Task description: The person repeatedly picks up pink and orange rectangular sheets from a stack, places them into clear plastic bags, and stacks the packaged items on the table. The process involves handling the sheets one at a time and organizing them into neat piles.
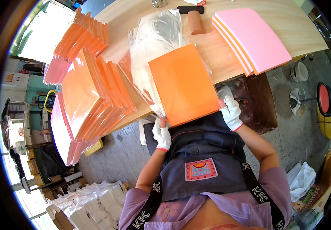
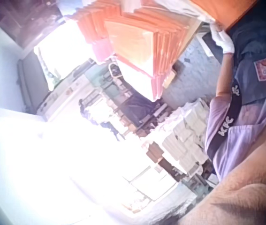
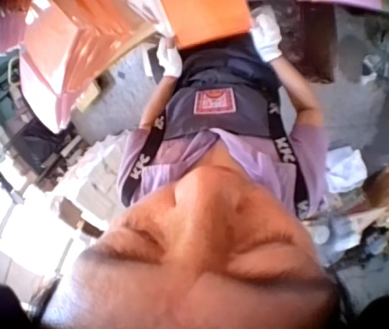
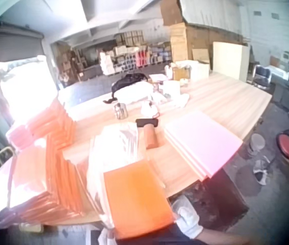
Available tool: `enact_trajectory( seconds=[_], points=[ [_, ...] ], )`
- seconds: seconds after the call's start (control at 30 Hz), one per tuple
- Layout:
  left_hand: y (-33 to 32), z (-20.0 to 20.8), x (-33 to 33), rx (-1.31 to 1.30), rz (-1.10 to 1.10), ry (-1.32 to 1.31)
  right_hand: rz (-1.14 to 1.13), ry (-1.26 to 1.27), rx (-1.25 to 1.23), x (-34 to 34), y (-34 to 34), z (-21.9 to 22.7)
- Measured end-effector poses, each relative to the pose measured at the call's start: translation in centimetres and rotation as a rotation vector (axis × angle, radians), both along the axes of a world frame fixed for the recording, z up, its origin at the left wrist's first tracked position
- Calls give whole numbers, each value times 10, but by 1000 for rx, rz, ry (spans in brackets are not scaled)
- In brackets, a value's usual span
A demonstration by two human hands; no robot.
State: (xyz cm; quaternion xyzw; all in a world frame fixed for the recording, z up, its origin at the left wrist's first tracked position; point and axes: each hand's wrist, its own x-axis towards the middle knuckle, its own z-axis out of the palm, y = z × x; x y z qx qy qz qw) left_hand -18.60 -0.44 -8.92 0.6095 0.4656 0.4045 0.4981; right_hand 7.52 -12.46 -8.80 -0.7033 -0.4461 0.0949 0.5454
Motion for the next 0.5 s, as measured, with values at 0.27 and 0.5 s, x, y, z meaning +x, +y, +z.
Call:
enact_trajectory(
  seconds=[0.27,0.5],
  points=[
    [5,-53,26,-313,181,-684,-201,842,11,-14,24,-39],
    [12,6,10,-484,75,-211,-130,1062,-311,0,24,6]
  ],
)
